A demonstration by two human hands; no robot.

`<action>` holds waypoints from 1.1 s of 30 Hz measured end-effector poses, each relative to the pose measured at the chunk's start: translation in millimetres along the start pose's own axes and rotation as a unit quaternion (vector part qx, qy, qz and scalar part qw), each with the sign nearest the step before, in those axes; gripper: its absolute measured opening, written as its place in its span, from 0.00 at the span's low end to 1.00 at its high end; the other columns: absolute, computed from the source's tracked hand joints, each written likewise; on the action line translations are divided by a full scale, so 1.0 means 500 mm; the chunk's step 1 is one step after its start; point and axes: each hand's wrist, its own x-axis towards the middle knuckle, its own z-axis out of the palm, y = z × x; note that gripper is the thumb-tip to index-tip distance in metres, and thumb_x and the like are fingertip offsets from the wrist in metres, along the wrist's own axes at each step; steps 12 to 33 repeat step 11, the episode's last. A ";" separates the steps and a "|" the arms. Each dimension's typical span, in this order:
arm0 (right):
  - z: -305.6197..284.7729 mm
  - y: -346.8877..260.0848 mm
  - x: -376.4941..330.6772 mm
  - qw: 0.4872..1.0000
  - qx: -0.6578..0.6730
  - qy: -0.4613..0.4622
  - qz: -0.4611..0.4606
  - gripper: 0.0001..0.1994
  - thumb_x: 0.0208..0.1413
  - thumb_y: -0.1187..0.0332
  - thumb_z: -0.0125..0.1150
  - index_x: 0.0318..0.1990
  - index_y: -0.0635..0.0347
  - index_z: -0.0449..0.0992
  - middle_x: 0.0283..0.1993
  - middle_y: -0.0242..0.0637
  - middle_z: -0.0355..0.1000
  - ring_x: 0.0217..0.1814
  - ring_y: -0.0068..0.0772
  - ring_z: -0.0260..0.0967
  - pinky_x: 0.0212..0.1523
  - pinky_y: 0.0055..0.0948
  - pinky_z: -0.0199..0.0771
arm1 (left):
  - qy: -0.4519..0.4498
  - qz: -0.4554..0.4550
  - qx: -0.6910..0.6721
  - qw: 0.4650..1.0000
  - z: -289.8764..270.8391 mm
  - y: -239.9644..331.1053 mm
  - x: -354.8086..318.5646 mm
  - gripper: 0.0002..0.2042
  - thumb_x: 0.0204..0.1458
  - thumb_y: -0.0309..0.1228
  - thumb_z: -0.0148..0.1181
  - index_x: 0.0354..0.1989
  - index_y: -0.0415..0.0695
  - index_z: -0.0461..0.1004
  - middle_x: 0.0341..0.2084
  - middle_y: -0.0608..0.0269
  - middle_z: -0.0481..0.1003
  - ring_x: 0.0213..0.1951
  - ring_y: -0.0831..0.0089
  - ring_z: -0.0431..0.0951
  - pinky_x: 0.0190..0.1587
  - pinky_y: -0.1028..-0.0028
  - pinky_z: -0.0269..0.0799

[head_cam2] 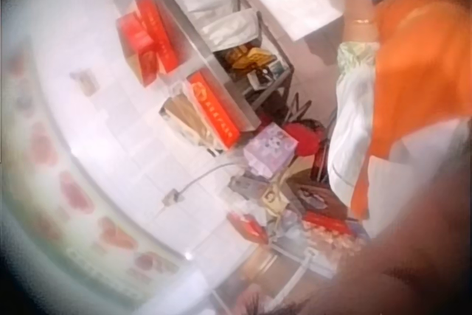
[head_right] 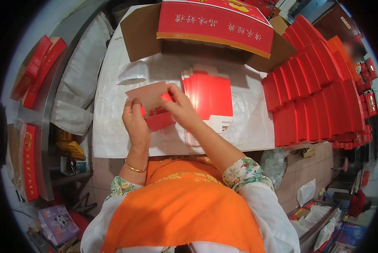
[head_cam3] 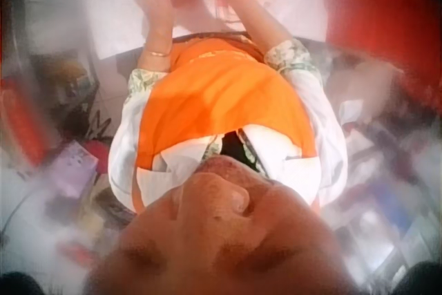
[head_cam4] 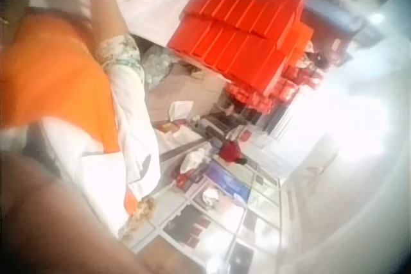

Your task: The person assembles red cardboard boxes by folding flaps and tucking tabs. They place small wrapped items into the boxes and stack the finished boxes on a pile. The person repeats this process with multiple boxes.

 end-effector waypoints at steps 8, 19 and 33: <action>-0.013 0.009 -0.007 0.995 0.085 0.027 0.050 0.13 0.64 0.64 0.51 0.52 0.59 0.69 0.39 0.23 0.65 0.46 0.16 0.59 0.51 0.22 0.61 | -0.056 -0.001 0.024 0.998 -0.014 0.003 0.002 0.08 0.63 0.26 0.47 0.40 0.36 0.73 0.32 0.69 0.72 0.34 0.83 0.66 0.40 0.79 0.66; -0.041 0.035 0.002 0.995 0.040 -0.048 0.083 0.21 0.66 0.62 0.51 0.63 0.58 0.65 0.60 0.31 0.67 0.63 0.23 0.60 0.62 0.26 0.59 | -0.075 -0.018 -0.017 0.997 -0.017 0.010 0.002 0.09 0.63 0.26 0.47 0.44 0.36 0.74 0.36 0.66 0.75 0.38 0.83 0.68 0.44 0.79 0.67; -0.041 0.035 0.002 0.995 0.040 -0.048 0.083 0.21 0.66 0.62 0.51 0.63 0.58 0.65 0.60 0.31 0.67 0.63 0.23 0.60 0.62 0.26 0.59 | -0.075 -0.018 -0.017 0.997 -0.017 0.010 0.002 0.09 0.63 0.26 0.47 0.44 0.36 0.74 0.36 0.66 0.75 0.38 0.83 0.68 0.44 0.79 0.67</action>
